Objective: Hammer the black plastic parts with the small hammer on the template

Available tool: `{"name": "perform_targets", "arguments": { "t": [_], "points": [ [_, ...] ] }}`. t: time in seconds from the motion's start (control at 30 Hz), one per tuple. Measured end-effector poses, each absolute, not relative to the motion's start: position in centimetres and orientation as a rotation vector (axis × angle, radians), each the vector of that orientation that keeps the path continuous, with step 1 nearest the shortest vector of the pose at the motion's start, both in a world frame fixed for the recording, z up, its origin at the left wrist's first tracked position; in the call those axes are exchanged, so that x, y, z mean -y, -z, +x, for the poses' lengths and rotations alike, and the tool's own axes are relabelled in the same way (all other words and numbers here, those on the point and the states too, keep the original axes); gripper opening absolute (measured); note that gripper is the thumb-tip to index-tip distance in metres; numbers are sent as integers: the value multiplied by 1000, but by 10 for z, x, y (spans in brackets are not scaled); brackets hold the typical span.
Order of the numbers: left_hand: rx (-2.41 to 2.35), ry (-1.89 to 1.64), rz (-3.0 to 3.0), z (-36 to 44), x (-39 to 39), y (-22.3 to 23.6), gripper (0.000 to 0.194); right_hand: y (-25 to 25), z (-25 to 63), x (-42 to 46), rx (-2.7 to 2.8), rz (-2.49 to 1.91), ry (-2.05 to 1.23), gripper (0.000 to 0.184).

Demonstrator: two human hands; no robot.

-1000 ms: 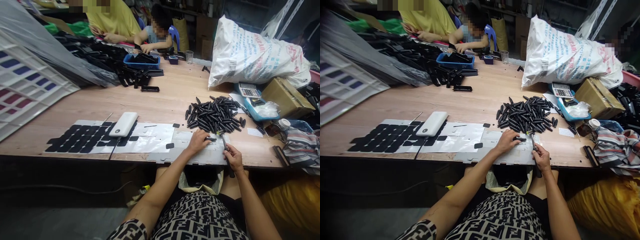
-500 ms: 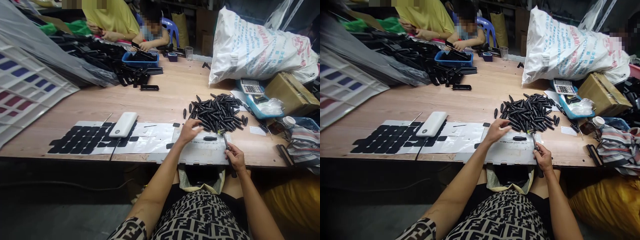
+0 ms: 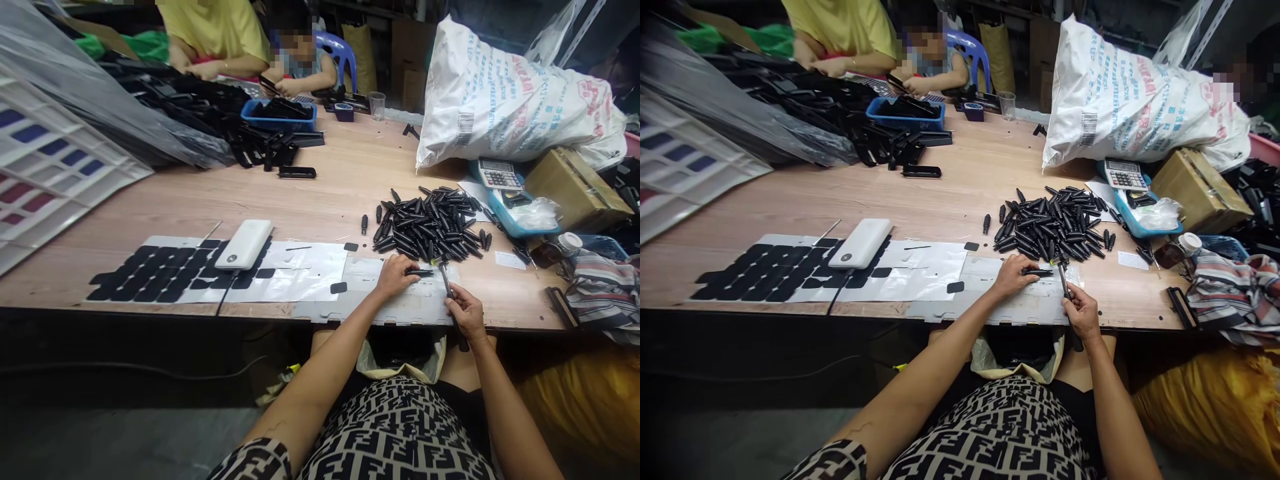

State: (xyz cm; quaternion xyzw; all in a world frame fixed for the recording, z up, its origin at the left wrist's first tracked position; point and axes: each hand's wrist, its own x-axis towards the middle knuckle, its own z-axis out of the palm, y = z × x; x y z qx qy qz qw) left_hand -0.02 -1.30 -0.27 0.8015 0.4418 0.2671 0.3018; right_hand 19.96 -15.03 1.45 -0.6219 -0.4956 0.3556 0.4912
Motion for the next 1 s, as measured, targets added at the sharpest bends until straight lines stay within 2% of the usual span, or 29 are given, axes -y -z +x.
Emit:
{"name": "perform_targets", "arguments": {
  "t": [0.47, 1.0],
  "points": [
    [-1226, -696, 2022, 4, 13, -1, 20, -46, 174, 160, 1491, -1605, -590, 43],
    [-1237, -659, 2039, 4, 12, -4, 17, -41, 159, 151, 1499, -1637, -709, 44]
  ]
}}
